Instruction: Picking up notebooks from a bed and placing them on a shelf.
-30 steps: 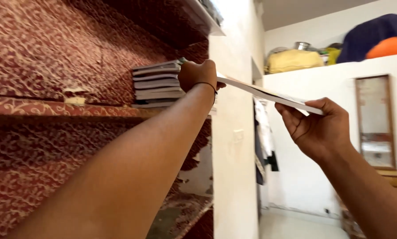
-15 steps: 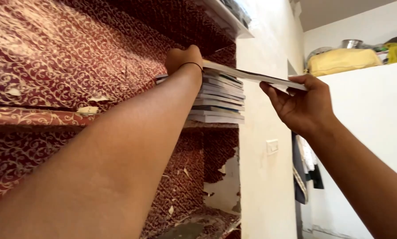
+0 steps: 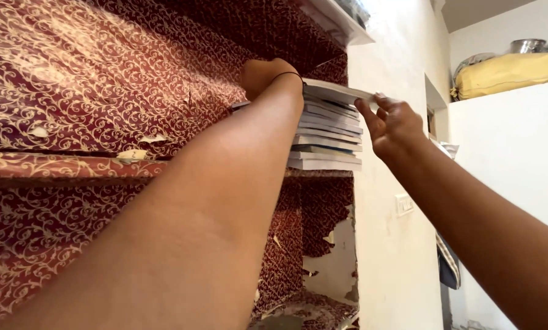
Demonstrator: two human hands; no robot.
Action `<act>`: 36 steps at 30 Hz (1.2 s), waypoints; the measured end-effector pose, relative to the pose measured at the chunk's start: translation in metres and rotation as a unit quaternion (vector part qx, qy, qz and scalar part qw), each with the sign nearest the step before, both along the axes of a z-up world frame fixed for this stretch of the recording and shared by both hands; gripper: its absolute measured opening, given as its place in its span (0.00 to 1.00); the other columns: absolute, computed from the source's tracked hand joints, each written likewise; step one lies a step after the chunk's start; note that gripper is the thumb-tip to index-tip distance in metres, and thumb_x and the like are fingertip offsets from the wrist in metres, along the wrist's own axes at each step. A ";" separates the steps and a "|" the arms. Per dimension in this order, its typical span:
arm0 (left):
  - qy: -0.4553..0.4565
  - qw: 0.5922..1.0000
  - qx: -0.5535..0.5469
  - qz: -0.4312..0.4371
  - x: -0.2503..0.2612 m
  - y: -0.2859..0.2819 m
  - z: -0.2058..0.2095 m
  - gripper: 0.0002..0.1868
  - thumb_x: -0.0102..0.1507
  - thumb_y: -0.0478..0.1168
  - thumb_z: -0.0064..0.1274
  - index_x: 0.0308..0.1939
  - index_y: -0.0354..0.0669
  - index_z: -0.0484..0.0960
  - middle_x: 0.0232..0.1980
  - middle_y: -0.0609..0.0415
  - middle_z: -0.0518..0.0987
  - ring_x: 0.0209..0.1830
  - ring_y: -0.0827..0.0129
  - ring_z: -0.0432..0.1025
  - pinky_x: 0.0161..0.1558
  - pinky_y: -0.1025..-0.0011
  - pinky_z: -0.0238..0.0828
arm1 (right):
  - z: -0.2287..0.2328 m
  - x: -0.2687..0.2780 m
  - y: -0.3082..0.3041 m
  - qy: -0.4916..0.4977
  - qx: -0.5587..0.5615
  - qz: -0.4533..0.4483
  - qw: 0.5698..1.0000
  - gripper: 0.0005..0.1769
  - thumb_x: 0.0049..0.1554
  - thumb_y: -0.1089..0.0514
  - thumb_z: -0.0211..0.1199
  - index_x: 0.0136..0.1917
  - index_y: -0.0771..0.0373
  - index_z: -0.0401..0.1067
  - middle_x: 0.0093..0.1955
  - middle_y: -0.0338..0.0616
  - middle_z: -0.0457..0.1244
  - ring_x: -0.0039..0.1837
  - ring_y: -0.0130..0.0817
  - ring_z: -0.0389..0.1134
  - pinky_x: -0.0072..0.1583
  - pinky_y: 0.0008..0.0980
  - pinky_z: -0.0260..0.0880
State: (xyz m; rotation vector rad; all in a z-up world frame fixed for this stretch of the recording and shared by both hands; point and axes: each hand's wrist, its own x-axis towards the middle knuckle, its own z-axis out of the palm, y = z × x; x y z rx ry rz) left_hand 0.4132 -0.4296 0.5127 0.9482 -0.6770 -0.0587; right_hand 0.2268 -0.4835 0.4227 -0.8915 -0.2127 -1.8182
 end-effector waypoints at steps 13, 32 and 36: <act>-0.006 0.999 0.031 -0.020 -0.006 -0.040 0.001 0.28 0.62 0.42 0.55 0.60 0.25 0.67 0.48 0.31 0.82 0.44 0.44 0.83 0.46 0.56 0.83 | 0.007 0.055 0.047 0.405 -0.026 -0.445 0.798 0.50 0.51 0.53 0.66 0.80 0.66 0.45 0.76 0.53 0.43 0.75 0.49 0.54 0.77 0.40 0.56; -0.342 0.923 0.177 0.018 0.015 -0.131 0.004 0.53 0.64 0.76 0.16 0.81 0.45 0.28 0.85 0.51 0.25 0.85 0.60 0.20 0.79 0.50 0.23 | 0.020 0.061 -0.025 0.501 -0.084 -0.314 0.802 0.60 0.52 0.52 0.61 0.86 0.55 0.27 0.87 0.57 0.33 0.85 0.55 0.35 0.80 0.55 0.35; -0.309 0.932 0.187 0.016 0.008 -0.144 0.012 0.51 0.66 0.74 0.22 0.82 0.48 0.30 0.86 0.52 0.28 0.85 0.60 0.22 0.79 0.50 0.22 | 0.016 0.075 -0.006 0.547 -0.087 -0.351 0.755 0.62 0.49 0.50 0.59 0.83 0.50 0.21 0.87 0.43 0.18 0.86 0.48 0.24 0.81 0.54 0.32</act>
